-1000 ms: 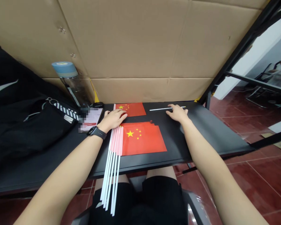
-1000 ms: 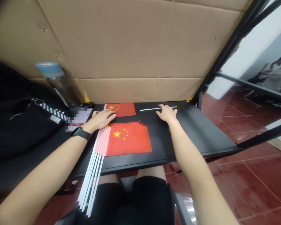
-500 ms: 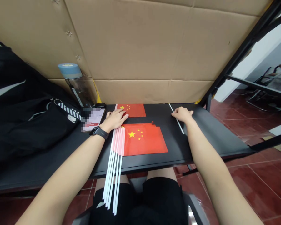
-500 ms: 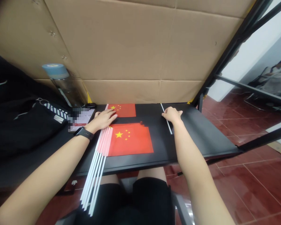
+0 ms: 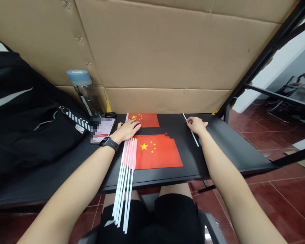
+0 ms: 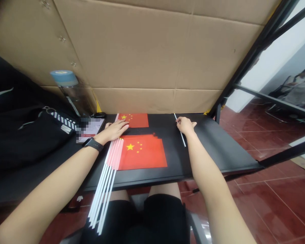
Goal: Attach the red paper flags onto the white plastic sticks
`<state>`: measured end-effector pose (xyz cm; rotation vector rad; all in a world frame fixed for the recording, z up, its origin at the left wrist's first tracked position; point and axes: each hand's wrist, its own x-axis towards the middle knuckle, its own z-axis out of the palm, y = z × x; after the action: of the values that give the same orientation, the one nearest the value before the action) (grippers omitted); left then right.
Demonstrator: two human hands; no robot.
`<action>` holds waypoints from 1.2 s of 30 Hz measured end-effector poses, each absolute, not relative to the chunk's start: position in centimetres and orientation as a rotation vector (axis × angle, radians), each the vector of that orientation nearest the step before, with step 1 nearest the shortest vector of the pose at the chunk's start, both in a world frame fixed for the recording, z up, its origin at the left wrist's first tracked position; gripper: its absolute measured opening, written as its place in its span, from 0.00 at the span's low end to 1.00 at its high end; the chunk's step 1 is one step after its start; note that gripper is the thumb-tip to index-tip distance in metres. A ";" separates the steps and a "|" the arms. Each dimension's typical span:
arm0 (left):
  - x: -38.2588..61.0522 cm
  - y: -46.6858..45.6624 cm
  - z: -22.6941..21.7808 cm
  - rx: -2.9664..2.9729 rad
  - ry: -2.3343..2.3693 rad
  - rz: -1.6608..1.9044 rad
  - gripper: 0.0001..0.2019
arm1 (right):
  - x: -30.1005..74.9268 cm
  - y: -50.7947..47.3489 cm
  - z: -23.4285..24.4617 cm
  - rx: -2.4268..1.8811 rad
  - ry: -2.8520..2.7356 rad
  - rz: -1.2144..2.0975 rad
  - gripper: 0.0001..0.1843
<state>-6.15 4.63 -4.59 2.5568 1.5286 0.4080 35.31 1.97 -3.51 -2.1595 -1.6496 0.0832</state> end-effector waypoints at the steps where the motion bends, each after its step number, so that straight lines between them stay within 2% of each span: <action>1: -6.1 4.5 -4.5 2.563 1.525 0.421 0.30 | 35.2 2.0 -3.5 -2.149 -1.656 0.087 0.14; 12: -5.3 3.6 -3.8 2.651 1.427 0.560 0.28 | 34.2 2.3 -3.8 -2.091 -1.679 0.107 0.12; 20: -7.7 2.6 0.9 2.680 1.494 0.546 0.22 | 34.5 2.8 -4.3 -2.067 -1.718 0.052 0.10; 26: -8.9 2.9 0.9 2.739 1.054 0.187 0.14 | 33.2 2.4 -4.0 -1.886 -1.917 -0.112 0.19; 31: -8.6 3.2 -0.1 2.669 0.972 0.107 0.13 | 30.1 0.9 -3.3 -1.515 -2.262 0.108 0.17; 36: -8.9 3.8 -0.5 2.617 0.943 0.127 0.16 | 27.8 -0.6 -2.8 -1.389 -2.462 0.326 0.31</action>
<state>-8.87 3.78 -0.50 2.6173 0.9425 0.1270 27.78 -0.61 -2.82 -1.3893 -2.4619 0.3261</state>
